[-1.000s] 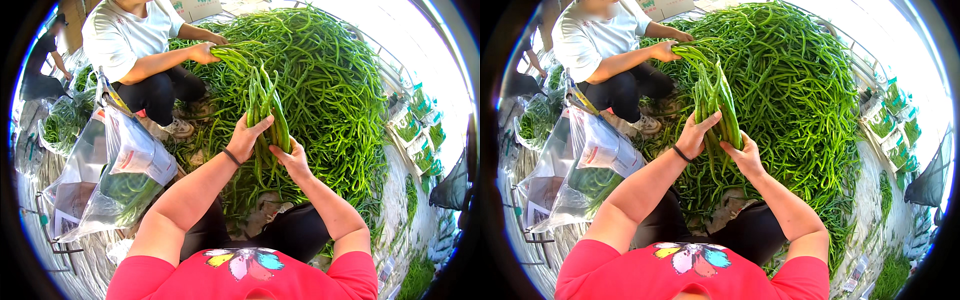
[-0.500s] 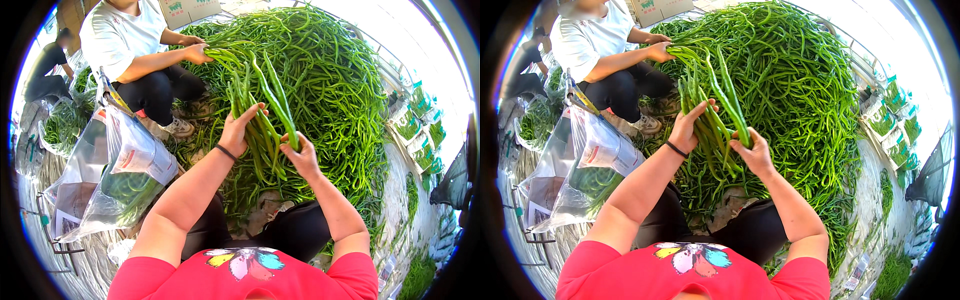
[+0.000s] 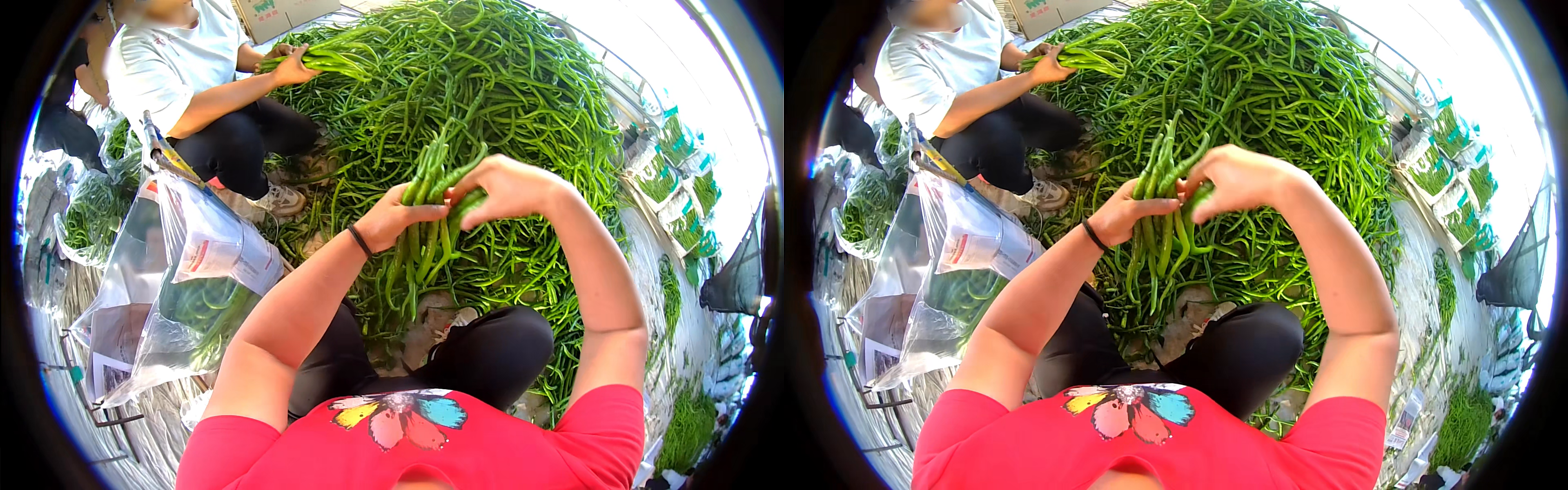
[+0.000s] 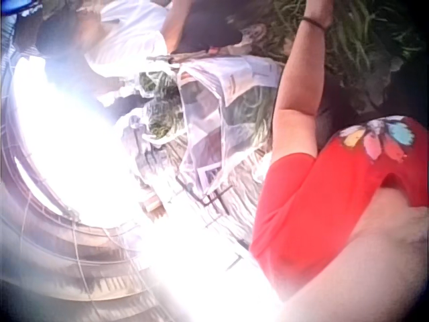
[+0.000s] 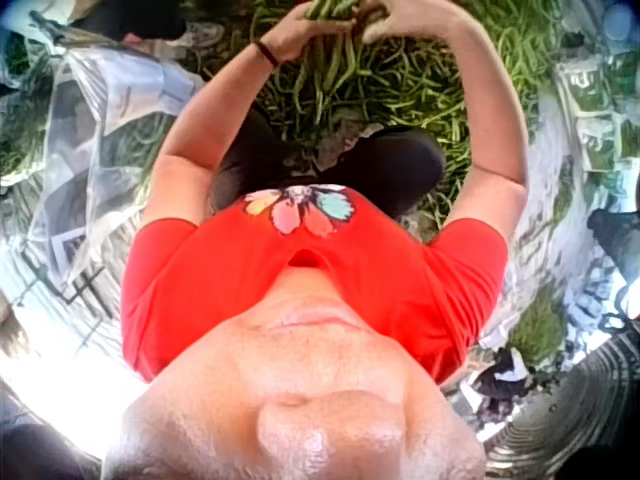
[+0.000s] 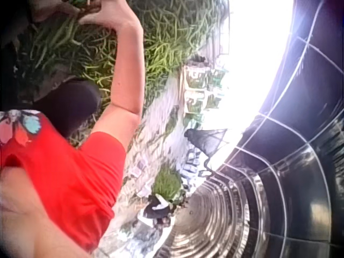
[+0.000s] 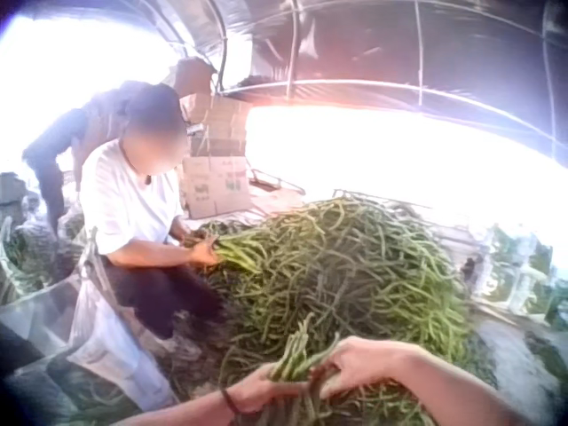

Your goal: The person sits on the ground and sorts green chilies by hand, picking them from a large pile and placing them into a clear plastic bag. The person repeatedly gathers handfuls of chilies and transfers them into the bag.

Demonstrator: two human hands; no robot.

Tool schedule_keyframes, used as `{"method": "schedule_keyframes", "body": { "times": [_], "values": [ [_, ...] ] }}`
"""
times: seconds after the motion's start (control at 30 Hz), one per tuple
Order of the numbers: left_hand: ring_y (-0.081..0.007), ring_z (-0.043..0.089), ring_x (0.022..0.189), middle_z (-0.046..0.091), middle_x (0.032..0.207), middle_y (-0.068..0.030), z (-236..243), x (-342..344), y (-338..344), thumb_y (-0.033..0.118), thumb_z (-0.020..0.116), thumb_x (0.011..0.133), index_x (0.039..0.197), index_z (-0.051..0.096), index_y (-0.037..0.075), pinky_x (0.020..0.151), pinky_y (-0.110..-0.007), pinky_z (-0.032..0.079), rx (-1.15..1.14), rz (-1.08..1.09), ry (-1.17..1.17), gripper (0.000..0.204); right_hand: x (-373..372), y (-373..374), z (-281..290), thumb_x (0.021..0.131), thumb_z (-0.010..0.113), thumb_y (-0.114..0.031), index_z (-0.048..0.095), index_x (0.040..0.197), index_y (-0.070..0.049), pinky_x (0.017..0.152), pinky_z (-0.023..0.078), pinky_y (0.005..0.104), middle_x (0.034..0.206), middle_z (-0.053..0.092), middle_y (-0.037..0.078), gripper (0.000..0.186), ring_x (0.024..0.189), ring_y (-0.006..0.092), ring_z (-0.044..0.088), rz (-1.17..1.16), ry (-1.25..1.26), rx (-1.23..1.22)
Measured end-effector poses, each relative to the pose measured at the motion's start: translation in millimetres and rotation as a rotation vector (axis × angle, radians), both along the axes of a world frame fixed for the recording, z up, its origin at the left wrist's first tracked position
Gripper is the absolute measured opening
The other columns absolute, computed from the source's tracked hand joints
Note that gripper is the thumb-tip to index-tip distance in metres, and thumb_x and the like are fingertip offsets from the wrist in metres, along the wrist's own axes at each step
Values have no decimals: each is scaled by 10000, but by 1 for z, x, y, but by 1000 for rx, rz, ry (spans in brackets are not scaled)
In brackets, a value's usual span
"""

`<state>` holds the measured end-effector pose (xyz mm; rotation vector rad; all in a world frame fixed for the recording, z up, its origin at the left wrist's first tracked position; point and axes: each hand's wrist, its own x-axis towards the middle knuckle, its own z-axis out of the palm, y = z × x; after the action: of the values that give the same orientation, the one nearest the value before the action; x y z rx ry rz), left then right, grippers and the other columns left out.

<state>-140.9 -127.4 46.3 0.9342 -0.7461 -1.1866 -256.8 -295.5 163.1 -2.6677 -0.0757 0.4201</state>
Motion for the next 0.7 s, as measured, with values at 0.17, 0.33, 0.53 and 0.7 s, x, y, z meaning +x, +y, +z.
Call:
{"method": "schedule_keyframes", "body": {
  "times": [0.17, 0.33, 0.53, 0.7],
  "values": [
    [-143, 611, 873, 605, 981, -25, 1, -4, -2, 74, 665, 841, 1109, 549, 72, 774, -322, 506, 36, 23, 174, 292, 19, -11, -9, 754, 744, -126, 632, 997, -34, 586, 498, 226, 770, 655, 32, 283, 648, 88, 602, -440, 73, 534],
    [-144, 617, 810, 607, 913, -17, -2, 4, -1, 68, 711, 798, 1065, 559, 86, 725, -326, 517, 62, 108, 256, 308, 20, -10, -57, 757, 783, -188, 592, 1022, 15, 601, 531, 228, 802, 640, 42, 384, 661, 105, 617, -658, -180, 949],
    [-198, 641, 880, 647, 999, -97, -4, 13, -5, 118, 637, 809, 1175, 562, 24, 794, -350, 534, 65, -61, 251, 385, 39, 8, -99, 841, 694, -145, 616, 973, 38, 439, 477, 250, 736, 646, 55, 239, 559, 108, 593, -683, -453, 1009],
    [-249, 634, 924, 624, 1027, -126, -2, 20, -5, 145, 557, 846, 1164, 516, 14, 836, -413, 530, -22, 57, 273, 346, 45, 0, -112, 894, 635, -332, 631, 1072, -3, 740, 499, 234, 965, 655, 53, 374, 856, 83, 603, -731, -479, 1180]
  ]
}}
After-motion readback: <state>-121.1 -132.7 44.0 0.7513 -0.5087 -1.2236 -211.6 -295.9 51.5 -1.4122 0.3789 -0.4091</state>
